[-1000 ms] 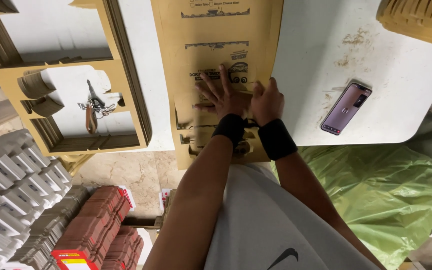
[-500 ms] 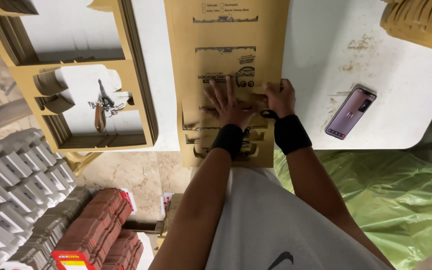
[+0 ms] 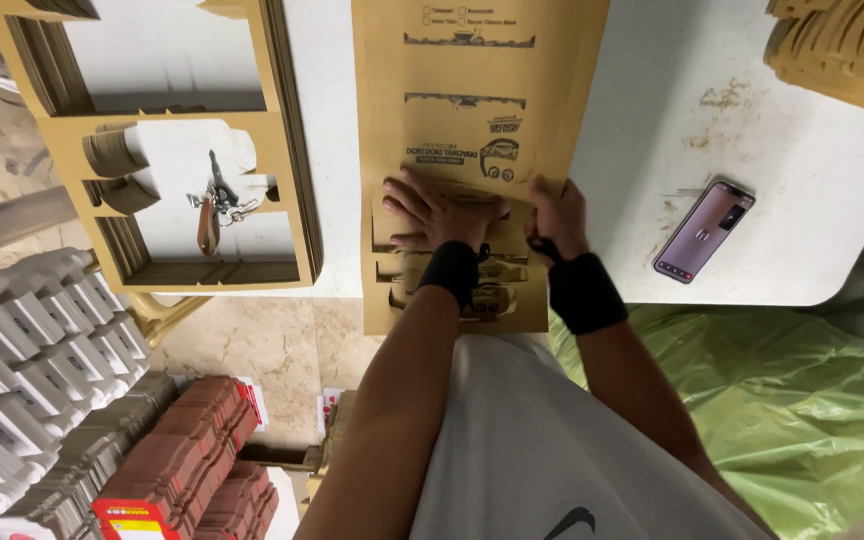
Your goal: A person is manually punching out pre-cut shapes from cardboard sheets on a white table in a factory setting.
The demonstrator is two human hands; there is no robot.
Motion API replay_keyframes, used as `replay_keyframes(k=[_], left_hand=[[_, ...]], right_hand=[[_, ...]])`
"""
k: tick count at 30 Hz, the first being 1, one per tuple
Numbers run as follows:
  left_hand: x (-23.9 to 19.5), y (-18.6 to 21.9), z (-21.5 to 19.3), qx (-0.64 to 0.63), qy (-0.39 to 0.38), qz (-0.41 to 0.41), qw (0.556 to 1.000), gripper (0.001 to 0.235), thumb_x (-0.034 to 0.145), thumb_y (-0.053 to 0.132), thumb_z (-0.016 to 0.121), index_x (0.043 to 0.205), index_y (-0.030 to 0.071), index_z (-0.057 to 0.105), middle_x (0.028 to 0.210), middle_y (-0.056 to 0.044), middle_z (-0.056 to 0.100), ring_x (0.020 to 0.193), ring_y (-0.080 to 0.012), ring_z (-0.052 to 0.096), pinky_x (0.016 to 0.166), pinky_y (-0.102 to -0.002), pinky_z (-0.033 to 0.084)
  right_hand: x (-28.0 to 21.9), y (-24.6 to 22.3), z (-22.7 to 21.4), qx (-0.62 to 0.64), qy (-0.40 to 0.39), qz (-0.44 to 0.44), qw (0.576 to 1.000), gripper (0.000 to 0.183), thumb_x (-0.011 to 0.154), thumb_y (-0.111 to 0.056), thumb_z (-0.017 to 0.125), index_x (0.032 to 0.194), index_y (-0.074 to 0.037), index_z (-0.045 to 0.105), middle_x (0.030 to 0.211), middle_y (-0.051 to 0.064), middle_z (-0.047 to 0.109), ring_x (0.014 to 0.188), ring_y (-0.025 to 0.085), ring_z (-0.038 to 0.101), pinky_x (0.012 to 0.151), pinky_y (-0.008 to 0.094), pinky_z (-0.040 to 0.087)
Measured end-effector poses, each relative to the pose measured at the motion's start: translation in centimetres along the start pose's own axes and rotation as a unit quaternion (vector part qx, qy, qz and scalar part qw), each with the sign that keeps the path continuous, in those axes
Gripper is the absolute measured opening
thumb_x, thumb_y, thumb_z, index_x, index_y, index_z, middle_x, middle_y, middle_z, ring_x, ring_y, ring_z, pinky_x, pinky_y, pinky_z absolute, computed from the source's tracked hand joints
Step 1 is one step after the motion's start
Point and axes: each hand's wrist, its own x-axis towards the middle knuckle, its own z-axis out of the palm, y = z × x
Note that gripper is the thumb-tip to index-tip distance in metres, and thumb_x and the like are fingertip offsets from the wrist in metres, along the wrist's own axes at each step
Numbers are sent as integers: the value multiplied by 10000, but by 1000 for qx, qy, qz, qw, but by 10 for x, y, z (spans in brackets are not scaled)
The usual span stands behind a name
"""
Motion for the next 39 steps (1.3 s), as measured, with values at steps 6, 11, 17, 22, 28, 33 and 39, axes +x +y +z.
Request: replay_keyframes(k=[6, 11, 17, 22, 28, 33, 39], left_hand=[[-12, 4, -10, -16, 1, 6, 1000, 1477, 804, 360, 917, 1590, 179, -321, 1646, -165, -384, 1530, -391, -331, 1116, -750, -241], [21, -11, 23, 66, 32, -11, 997, 1168, 967, 337, 707, 1610, 155, -251, 1645, -157, -384, 1506, -390, -372, 1098, -799, -218], [-7, -7, -3, 97, -6, 21, 995, 1103, 908, 436, 712, 1636, 137, -61, 1627, -159, -406, 1479, -421, -390, 1090, -832, -147], [36, -70, 25, -38, 89, 196, 976, 1370, 762, 348, 911, 1671, 243, -108, 1706, -154, -220, 1571, -432, -194, 1174, -789, -47], [132, -139, 19, 29, 296, 144, 944, 977, 842, 430, 746, 1636, 202, 225, 1639, -69, 269, 1504, -324, 313, 1255, -551, 257], [123, -125, -11, -60, 161, 94, 981, 789, 867, 677, 669, 1493, 251, 448, 1309, -102, 497, 1248, -344, 593, 1039, -497, 525], [97, -87, -54, -250, -63, 118, 959, 576, 932, 618, 680, 1310, 184, 654, 1229, -140, 713, 1178, -326, 688, 1031, -506, 531]], right_hand=[[-54, -31, 27, -171, 96, -147, 970, 363, 962, -311, 567, 1062, 33, 630, 925, 324, 694, 930, 541, 690, 735, 642, 517], [-105, -46, 40, -165, 90, -218, 958, 268, 1013, -252, 557, 1024, 11, 605, 836, 294, 684, 870, 509, 703, 705, 626, 538], [-39, -5, 0, -169, 95, -206, 959, 322, 988, -288, 619, 1094, 17, 600, 919, 315, 684, 940, 513, 684, 754, 649, 504], [56, 27, -32, -108, -27, -53, 992, 267, 996, -382, 609, 1096, -155, 511, 551, 28, 570, 422, 242, 633, 434, 385, 501], [71, 47, -39, -237, 32, -80, 968, 664, 941, -455, 717, 1387, -40, 452, 1163, 235, 619, 1056, 424, 692, 826, 582, 595], [48, 38, -24, -248, 96, -99, 959, 757, 940, -283, 703, 1507, 13, 298, 1347, 241, 383, 1325, 501, 461, 1091, 631, 440], [32, 32, -36, -251, 113, -98, 956, 735, 910, -244, 680, 1533, -86, 325, 1318, 202, 348, 1285, 425, 369, 1125, 566, 343]])
